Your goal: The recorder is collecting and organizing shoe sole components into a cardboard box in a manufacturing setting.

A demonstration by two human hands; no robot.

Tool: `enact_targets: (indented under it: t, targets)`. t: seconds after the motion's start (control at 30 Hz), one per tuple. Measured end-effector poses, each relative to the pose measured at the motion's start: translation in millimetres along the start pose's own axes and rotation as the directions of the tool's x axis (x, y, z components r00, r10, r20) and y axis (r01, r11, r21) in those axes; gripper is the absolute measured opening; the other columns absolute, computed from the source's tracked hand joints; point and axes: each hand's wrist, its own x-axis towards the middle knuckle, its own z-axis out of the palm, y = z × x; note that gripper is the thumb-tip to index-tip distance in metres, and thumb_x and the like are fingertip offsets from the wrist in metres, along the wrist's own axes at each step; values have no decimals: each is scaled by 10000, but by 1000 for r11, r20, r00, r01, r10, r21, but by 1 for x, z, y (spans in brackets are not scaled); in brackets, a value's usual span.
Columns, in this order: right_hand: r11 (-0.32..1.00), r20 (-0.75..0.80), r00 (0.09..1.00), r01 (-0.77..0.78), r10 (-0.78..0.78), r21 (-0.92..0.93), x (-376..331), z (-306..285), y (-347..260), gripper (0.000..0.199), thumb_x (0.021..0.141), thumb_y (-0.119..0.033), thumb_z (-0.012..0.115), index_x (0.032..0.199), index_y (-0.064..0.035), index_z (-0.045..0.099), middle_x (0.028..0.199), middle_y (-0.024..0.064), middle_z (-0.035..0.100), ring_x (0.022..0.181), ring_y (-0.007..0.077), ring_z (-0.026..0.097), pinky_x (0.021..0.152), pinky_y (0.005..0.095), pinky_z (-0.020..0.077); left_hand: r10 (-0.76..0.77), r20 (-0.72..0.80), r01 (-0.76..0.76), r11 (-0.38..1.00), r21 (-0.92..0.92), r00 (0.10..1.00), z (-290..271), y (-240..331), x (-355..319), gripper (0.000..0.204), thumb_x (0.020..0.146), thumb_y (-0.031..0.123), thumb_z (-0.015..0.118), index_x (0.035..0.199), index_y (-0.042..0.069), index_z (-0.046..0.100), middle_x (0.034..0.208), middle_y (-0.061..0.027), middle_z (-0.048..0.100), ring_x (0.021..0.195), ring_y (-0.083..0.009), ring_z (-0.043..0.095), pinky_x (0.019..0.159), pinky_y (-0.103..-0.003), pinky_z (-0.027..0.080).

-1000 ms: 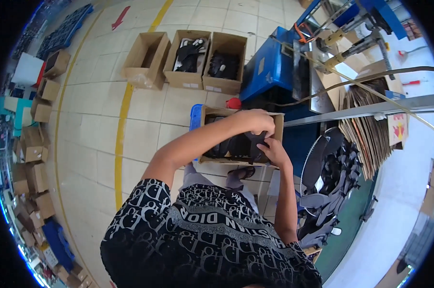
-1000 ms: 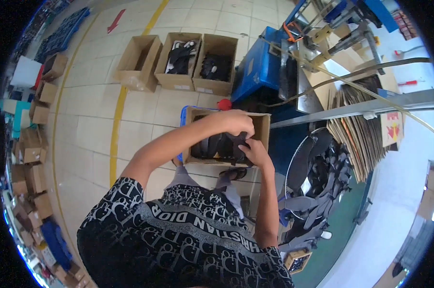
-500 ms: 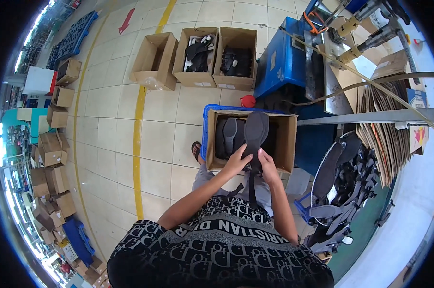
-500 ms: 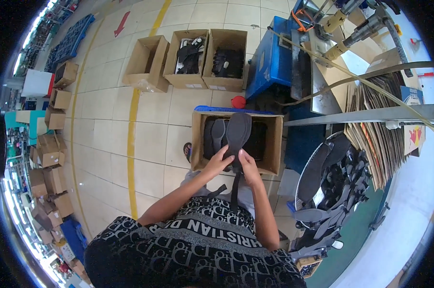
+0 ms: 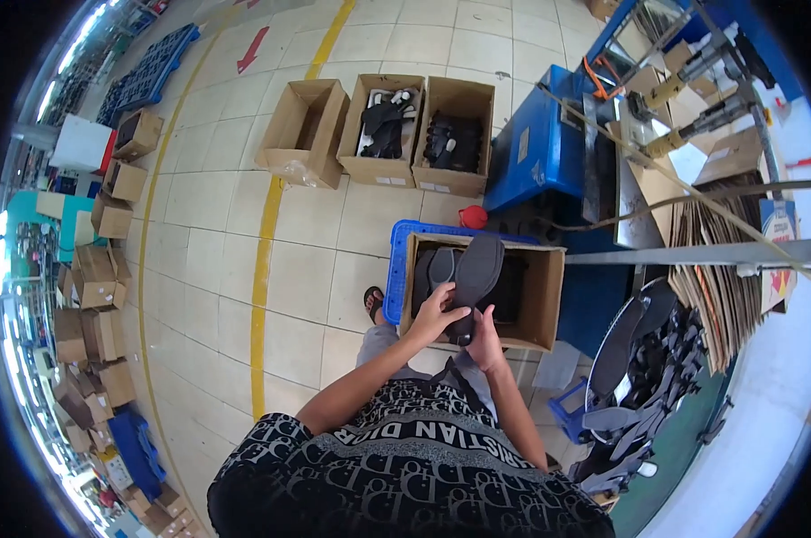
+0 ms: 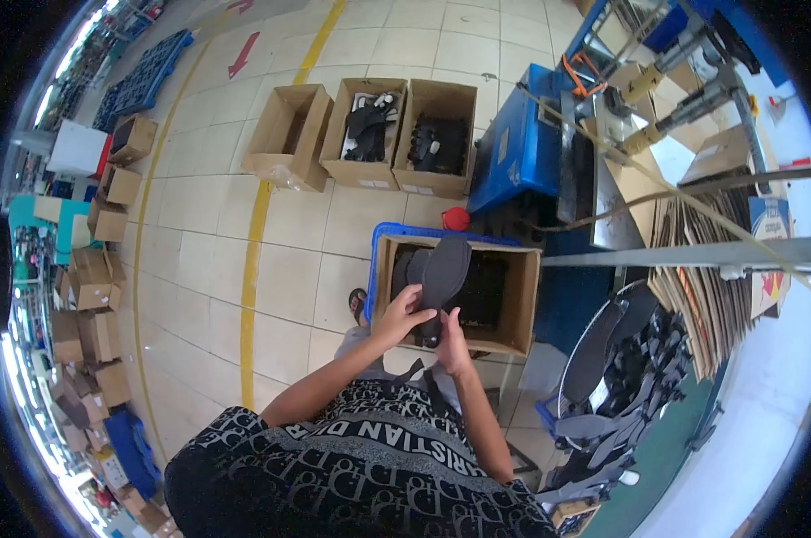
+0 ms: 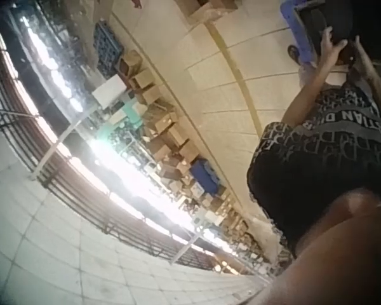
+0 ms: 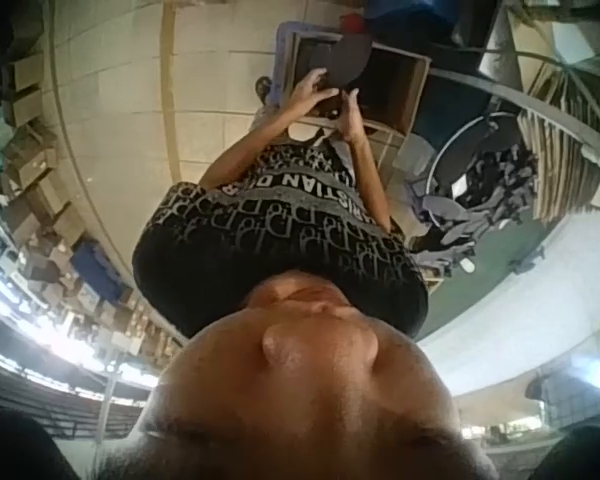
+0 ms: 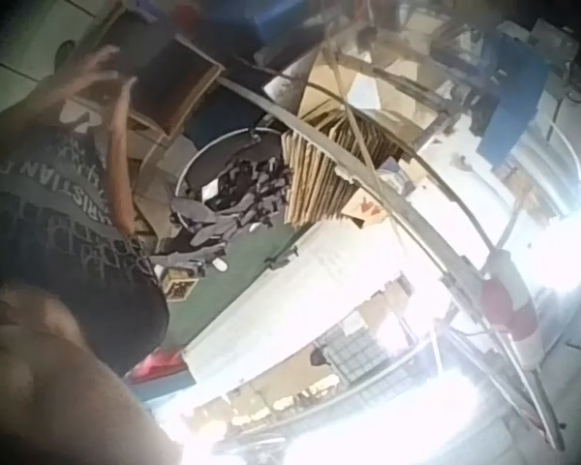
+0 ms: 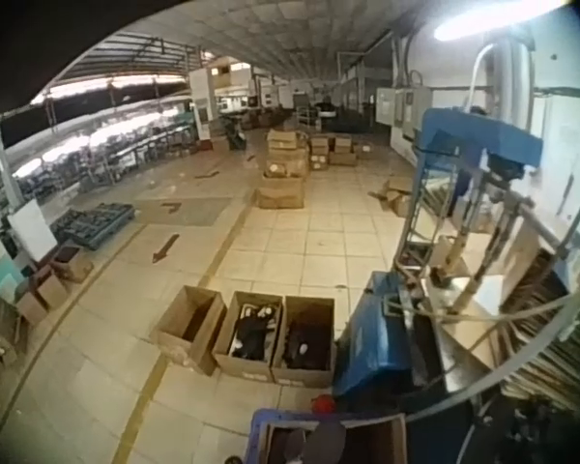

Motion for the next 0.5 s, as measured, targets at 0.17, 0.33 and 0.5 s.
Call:
enact_targets:
  t: [0.17, 0.33, 0.5]
  targets:
    - [1000, 2, 1000, -7, 7, -7, 3, 24, -1, 802, 918, -727, 325, 1404, -98, 429, 1372, 51, 519, 1230, 192, 505, 986, 366, 426, 70, -77, -57, 986, 159, 995, -5, -9, 2, 523, 848, 70, 720, 1297, -59, 483, 1225, -161, 594, 1149, -194, 570, 976, -309, 454]
    - [990, 32, 993, -116, 113, 84, 6, 2, -4, 646, 955, -631, 396, 1350, -127, 474, 1228, 23, 583, 1118, 156, 558, 881, 361, 495, 5, 58, 0, 996, -95, 998, -11, 13, 2, 442, 868, 76, 678, 1269, -30, 527, 1155, -105, 636, 1039, -157, 600, 906, -283, 466]
    - [998, 14, 999, 46, -46, 31, 29, -35, -2, 215, 968, -303, 589, 1093, -129, 575, 960, 16, 637, 873, 142, 627, 762, 327, 541, -201, 261, 241, 962, -132, 944, -27, 14, 7, 432, 890, 127, 667, 1279, 2, 528, 1084, -71, 652, 993, -139, 610, 892, -271, 460]
